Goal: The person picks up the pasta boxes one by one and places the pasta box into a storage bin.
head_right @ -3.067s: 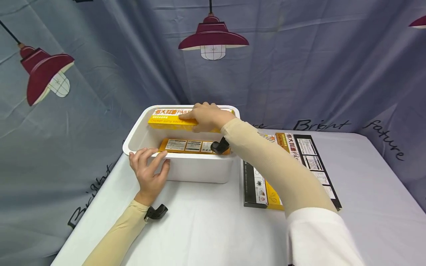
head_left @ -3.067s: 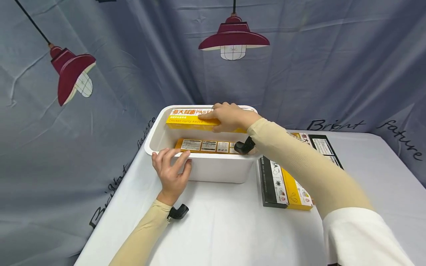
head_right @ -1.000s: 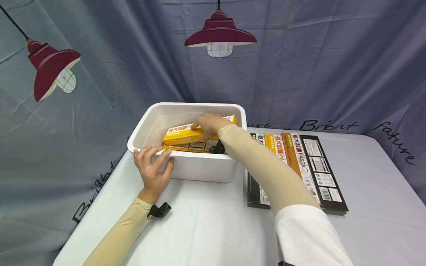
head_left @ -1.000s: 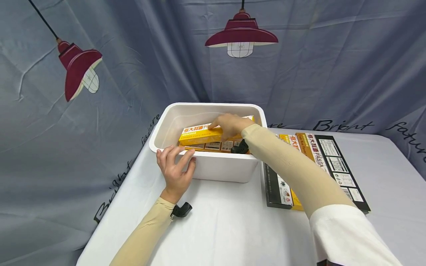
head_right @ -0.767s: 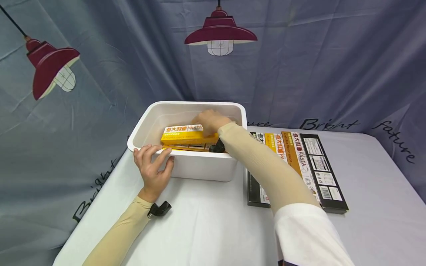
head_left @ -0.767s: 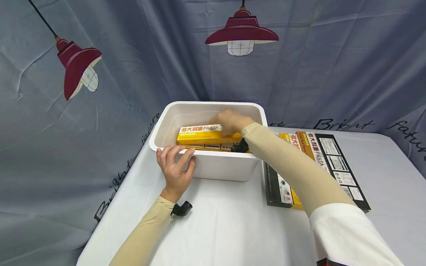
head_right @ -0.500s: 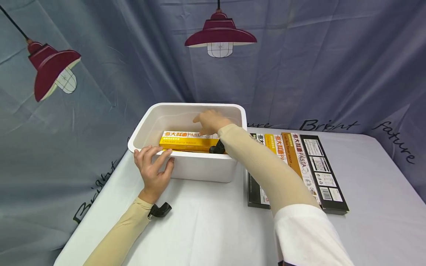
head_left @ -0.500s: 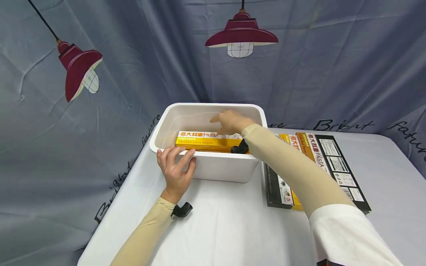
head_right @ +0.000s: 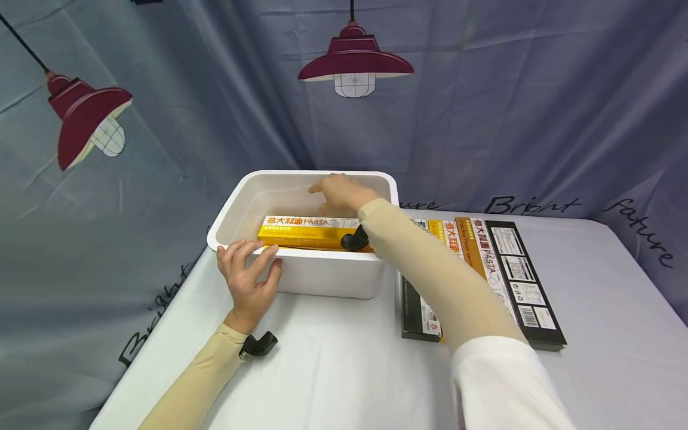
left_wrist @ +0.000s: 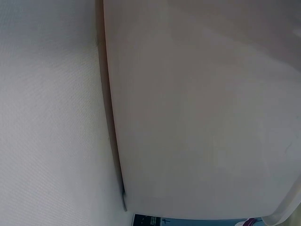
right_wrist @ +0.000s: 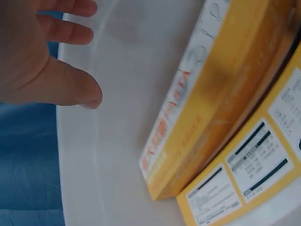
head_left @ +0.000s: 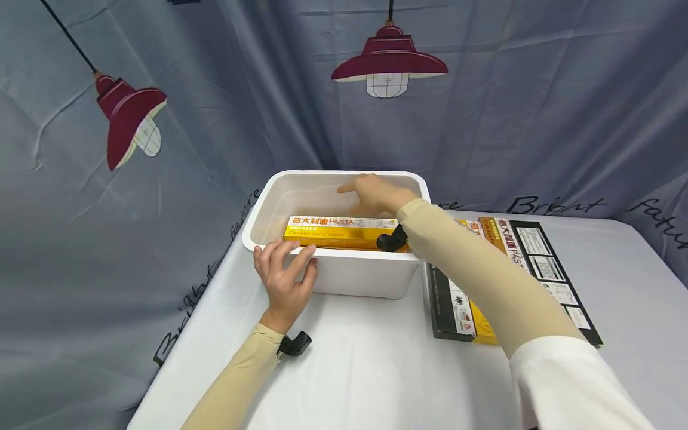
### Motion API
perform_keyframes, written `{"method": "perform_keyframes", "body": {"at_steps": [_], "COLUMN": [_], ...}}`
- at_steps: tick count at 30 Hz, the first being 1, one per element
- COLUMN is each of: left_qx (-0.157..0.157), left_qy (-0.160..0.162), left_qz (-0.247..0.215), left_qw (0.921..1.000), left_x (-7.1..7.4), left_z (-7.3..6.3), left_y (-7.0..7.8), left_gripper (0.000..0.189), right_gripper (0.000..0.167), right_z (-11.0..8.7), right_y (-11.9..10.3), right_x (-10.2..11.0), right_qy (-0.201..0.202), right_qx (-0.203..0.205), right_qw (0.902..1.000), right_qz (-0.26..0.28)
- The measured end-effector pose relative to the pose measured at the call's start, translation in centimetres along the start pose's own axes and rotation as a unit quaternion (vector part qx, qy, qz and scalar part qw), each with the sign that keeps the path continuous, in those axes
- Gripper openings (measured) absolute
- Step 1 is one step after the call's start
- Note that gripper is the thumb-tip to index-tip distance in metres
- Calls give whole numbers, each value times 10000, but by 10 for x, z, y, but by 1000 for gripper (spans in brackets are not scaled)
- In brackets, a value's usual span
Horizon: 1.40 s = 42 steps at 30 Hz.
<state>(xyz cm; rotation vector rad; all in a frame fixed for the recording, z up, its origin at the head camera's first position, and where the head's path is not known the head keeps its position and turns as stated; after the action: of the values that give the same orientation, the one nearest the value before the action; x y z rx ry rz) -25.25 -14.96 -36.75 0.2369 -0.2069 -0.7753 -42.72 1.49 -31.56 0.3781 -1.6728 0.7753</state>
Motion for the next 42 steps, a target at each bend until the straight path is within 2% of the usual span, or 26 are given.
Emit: {"method": "perform_keyframes", "body": {"at_steps": [4,9,14,19,24,32,37,42], "left_qx": [-16,10,-1,9,42,35,25,19], "left_qy": [30,12,49,8,-6,91,109,100], "left_qz": [-48,-70,-108,-118,-156,-203,-191,-197], "left_qw": [10000,10000,9999,9999,9999,9997,9998,9998], "left_x": [0,-1,0,1,1,2,2,1], "left_z": [-1,-1,-2,-3,-4,-4,-4,-4], "left_y": [1,-1,-1,-1,-1,0,-1,0], "left_gripper": [18,18,17,18,18,20,20,20], "right_gripper": [58,58,59,60,62,65,65,68], "right_z": [-15,-46,-83,-128,-178,-250,-284,-308], "right_y": [1,13,36,66,102,161,185,201], "right_x": [27,61,77,85,79,55,35,11], "right_qy": [208,398,364,439,491,508,525,515], "right_qx": [-105,-310,-535,-777,-1049,-1546,-1920,-2200], "right_qw": [9996,9979,9956,9921,9882,9813,9758,9720], "right_qz": [-147,-415,-680,-878,-998,-1027,-904,-651]}}
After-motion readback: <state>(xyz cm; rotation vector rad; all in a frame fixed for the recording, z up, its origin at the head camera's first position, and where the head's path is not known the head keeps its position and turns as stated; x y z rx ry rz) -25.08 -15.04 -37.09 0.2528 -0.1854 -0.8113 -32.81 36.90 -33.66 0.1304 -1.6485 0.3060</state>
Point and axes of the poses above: each hand's wrist, its own z-axis towards the middle knuckle, its own x-axis out of the back of the hand, y = z × x, the point moved 8 cm from there along z, towards the middle knuckle, and after that the axes turned 9 degrees about x, right-handed, at the moved point
